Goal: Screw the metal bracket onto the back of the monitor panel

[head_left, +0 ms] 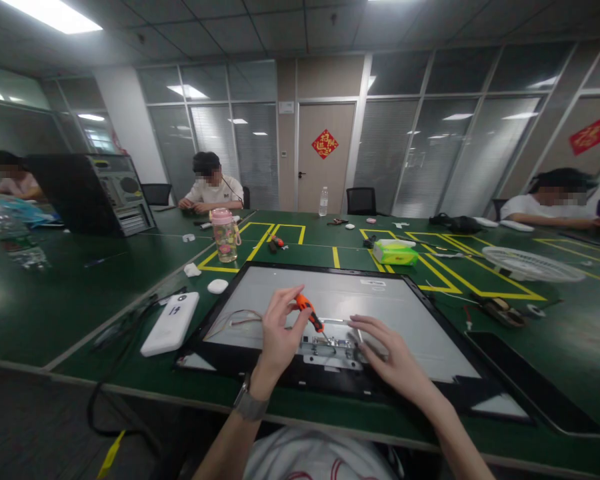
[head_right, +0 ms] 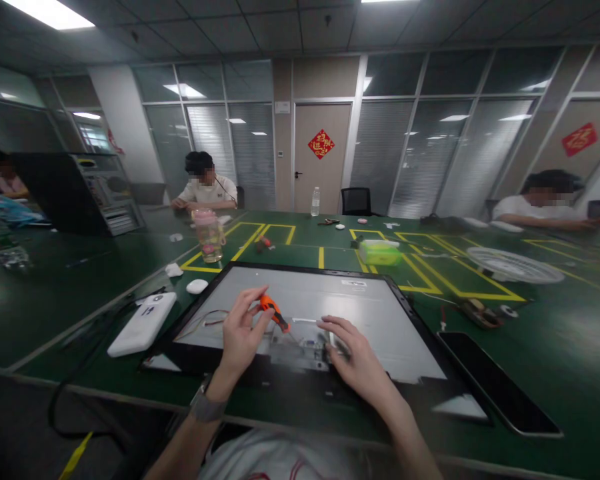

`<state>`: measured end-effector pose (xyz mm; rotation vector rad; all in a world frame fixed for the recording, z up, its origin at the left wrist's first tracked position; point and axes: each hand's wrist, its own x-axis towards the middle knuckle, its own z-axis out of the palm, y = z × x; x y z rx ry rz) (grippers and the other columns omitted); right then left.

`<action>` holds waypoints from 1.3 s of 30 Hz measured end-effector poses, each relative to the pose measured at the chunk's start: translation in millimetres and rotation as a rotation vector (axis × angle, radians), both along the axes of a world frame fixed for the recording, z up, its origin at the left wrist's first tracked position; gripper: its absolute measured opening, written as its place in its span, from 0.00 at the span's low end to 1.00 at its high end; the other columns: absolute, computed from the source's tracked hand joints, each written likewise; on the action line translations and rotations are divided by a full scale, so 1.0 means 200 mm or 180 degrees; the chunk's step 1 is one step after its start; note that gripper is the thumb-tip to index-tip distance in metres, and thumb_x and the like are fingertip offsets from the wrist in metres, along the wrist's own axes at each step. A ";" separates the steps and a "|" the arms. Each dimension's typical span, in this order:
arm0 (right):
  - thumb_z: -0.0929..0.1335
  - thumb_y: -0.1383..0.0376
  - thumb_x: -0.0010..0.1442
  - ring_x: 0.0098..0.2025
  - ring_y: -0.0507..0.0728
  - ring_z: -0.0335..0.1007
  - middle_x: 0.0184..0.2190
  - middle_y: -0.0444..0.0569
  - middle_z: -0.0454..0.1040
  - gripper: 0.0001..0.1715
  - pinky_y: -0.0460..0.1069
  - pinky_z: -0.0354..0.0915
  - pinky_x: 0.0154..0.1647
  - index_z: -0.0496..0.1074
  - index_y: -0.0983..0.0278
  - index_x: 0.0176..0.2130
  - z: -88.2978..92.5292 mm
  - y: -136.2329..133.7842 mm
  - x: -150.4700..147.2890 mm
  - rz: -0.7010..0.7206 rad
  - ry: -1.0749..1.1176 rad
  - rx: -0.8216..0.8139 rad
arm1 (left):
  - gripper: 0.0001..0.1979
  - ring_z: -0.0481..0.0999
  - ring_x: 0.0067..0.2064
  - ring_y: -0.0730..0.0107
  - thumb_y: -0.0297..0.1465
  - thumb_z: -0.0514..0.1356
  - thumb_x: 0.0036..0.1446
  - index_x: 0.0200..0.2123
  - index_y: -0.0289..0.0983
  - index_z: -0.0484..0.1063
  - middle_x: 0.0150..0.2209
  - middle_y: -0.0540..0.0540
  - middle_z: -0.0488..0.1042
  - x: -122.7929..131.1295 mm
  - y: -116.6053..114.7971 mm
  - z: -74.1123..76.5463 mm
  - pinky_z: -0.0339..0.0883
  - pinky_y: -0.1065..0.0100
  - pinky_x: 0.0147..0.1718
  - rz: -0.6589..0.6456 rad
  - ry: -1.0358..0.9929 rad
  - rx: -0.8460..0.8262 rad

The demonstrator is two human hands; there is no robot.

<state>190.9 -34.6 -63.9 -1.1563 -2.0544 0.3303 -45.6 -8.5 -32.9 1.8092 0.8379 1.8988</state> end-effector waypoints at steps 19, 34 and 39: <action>0.66 0.67 0.65 0.37 0.56 0.61 0.33 0.50 0.67 0.09 0.50 0.59 0.37 0.77 0.63 0.37 0.12 0.09 -0.31 0.0776 -0.2086 0.1272 | 0.12 0.73 0.47 0.67 0.34 0.59 0.60 0.44 0.35 0.75 0.42 0.43 0.68 -0.06 0.02 0.04 0.72 0.68 0.45 0.1456 -0.0996 0.0190; 0.62 0.68 0.68 0.32 0.55 0.60 0.30 0.48 0.69 0.12 0.51 0.56 0.33 0.74 0.65 0.35 0.14 0.14 -0.34 0.1187 -0.2364 0.1835 | 0.10 0.79 0.41 0.67 0.34 0.57 0.62 0.44 0.36 0.71 0.48 0.44 0.60 -0.05 0.02 0.01 0.79 0.61 0.40 0.1084 -0.1324 0.0126; 0.60 0.71 0.69 0.32 0.56 0.62 0.29 0.49 0.70 0.13 0.52 0.57 0.34 0.72 0.68 0.37 0.12 0.14 -0.32 0.1301 -0.2279 0.2204 | 0.10 0.79 0.40 0.69 0.33 0.56 0.62 0.43 0.35 0.71 0.47 0.44 0.60 -0.05 0.01 0.03 0.79 0.63 0.39 0.1120 -0.1347 0.0104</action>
